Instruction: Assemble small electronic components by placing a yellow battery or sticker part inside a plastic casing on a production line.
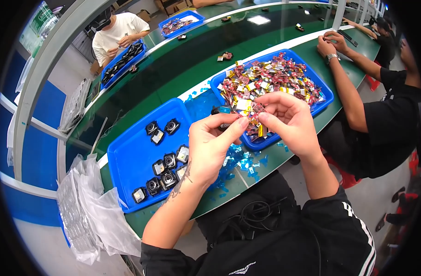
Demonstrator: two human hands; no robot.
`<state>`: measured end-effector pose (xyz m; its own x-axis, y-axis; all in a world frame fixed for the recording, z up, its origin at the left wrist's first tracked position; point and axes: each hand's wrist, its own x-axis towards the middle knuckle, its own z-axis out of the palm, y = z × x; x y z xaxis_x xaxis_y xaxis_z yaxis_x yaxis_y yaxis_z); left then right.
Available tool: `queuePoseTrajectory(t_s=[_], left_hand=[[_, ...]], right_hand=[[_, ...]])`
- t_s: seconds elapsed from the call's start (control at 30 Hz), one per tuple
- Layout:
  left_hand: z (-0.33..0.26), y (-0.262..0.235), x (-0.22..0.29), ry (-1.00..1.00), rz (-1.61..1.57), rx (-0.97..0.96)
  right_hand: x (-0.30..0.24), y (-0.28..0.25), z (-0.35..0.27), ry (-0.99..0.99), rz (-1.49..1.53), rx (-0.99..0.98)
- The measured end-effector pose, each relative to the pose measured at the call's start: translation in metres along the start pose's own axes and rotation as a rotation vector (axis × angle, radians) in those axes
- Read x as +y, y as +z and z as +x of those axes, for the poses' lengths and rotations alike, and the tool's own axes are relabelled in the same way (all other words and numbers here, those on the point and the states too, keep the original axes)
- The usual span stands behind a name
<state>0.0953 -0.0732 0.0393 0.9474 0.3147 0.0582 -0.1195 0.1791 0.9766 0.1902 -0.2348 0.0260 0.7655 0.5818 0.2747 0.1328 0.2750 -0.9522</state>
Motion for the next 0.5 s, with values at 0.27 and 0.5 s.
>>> queuePoseTrajectory(t_s=[0.27, 0.5], left_hand=[[-0.004, -0.014, -0.006, -0.120, -0.240, -0.029], [-0.013, -0.009, -0.010, -0.008, -0.257, -0.017]], right_hand=[[-0.010, 0.013, -0.007, -0.068, -0.043, 0.033], [-0.005, 0.019, -0.011, -0.064, 0.022, 0.088]])
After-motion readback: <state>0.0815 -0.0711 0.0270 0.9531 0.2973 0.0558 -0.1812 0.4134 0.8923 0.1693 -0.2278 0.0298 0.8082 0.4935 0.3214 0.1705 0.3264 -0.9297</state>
